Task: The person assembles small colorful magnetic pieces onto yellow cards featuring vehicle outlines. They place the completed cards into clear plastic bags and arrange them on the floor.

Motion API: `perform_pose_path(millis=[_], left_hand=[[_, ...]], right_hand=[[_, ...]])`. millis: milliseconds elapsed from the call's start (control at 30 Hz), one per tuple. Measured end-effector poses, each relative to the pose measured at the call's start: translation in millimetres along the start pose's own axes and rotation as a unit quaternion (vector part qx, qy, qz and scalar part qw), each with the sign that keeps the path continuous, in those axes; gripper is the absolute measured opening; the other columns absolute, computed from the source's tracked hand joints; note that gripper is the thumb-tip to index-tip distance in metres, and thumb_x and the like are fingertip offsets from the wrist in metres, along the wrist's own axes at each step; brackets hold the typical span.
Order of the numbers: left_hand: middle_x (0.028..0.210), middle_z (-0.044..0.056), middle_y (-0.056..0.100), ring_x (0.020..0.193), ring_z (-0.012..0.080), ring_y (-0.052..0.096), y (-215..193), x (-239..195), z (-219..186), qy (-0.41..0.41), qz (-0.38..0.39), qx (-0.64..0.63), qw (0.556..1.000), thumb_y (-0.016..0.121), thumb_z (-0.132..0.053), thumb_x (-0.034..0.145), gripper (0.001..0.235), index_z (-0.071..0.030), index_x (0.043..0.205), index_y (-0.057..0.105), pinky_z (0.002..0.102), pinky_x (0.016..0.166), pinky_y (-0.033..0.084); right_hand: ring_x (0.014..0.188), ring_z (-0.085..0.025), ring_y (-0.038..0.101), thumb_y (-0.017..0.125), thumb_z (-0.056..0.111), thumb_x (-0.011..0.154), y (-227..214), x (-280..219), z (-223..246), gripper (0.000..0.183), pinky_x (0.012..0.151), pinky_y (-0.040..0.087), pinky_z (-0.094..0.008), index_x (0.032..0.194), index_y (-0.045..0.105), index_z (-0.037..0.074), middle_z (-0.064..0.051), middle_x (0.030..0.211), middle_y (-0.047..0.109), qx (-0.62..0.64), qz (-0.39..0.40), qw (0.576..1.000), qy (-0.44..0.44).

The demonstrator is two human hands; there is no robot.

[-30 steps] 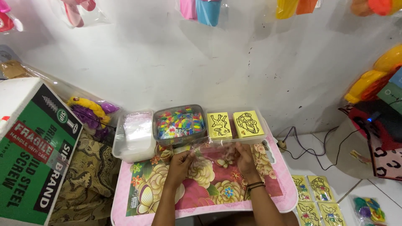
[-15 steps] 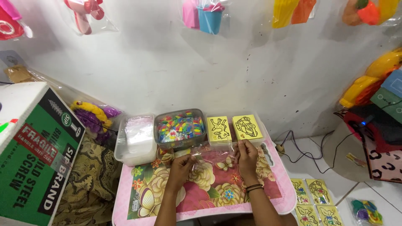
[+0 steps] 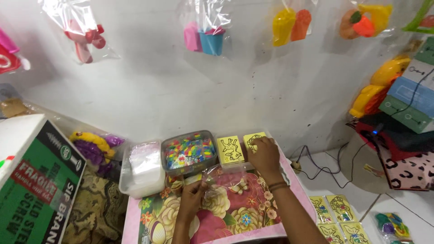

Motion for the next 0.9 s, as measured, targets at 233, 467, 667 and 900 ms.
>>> perform_pose_path(millis=[233, 467, 667, 900], left_hand=[[0.048, -0.001, 0.049, 0.043, 0.0087, 0.044, 2.2, 0.4, -9.6, -0.046, -0.006, 0.013, 0.999, 0.064, -0.041, 0.098, 0.045, -0.009, 0.066, 0.066, 0.027, 0.041, 0.030], [0.066, -0.006, 0.050, 0.065, 0.0087, 0.046, 0.1, 1.4, 1.0, -0.033, -0.006, 0.001, 0.999, 0.066, -0.034, 0.098, 0.038, -0.011, 0.069, 0.065, 0.027, 0.058, 0.035], [0.058, -0.002, 0.048, 0.055, 0.0102, 0.045, 3.8, -2.9, -22.4, -0.054, -0.010, 0.007, 0.998, 0.065, -0.042, 0.097, 0.044, -0.008, 0.069, 0.067, 0.028, 0.053, 0.033], [0.058, -0.002, 0.055, 0.052, 0.0086, 0.049, 4.2, -3.3, -27.2, -0.053, -0.006, -0.004, 0.999, 0.064, -0.035, 0.100, 0.040, -0.008, 0.069, 0.066, 0.026, 0.048, 0.035]], right_hand=[[0.099, -0.040, 0.064, 0.066, 0.023, 0.080, 27.1, 30.3, -7.8, 0.027, 0.075, 0.057, -0.047, 0.103, 0.067, 0.010, -0.015, 0.108, 0.067, -0.186, 0.233, 0.952, 0.075], [0.089, -0.041, 0.070, 0.068, 0.032, 0.080, 13.0, 28.4, -7.7, 0.023, 0.071, 0.056, -0.050, 0.088, 0.069, 0.011, -0.012, 0.092, 0.073, -0.138, 0.218, 0.964, 0.067], [0.081, -0.041, 0.069, 0.052, 0.010, 0.084, 31.1, 28.0, -28.4, 0.021, 0.068, 0.055, -0.051, 0.092, 0.071, 0.010, -0.015, 0.090, 0.073, -0.148, 0.213, 0.966, 0.023], [0.109, -0.029, 0.068, 0.060, 0.003, 0.079, -35.7, 19.7, -4.2, 0.031, 0.091, 0.055, -0.049, 0.096, 0.084, 0.012, -0.014, 0.115, 0.075, 0.023, -0.058, 0.997, -0.055]])
Point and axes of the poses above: each hand's wrist, its own x-axis towards the middle knuckle, its own y-axis out of the palm, z = x × y, the point moved 3 cm from there along x, towards the middle knuckle
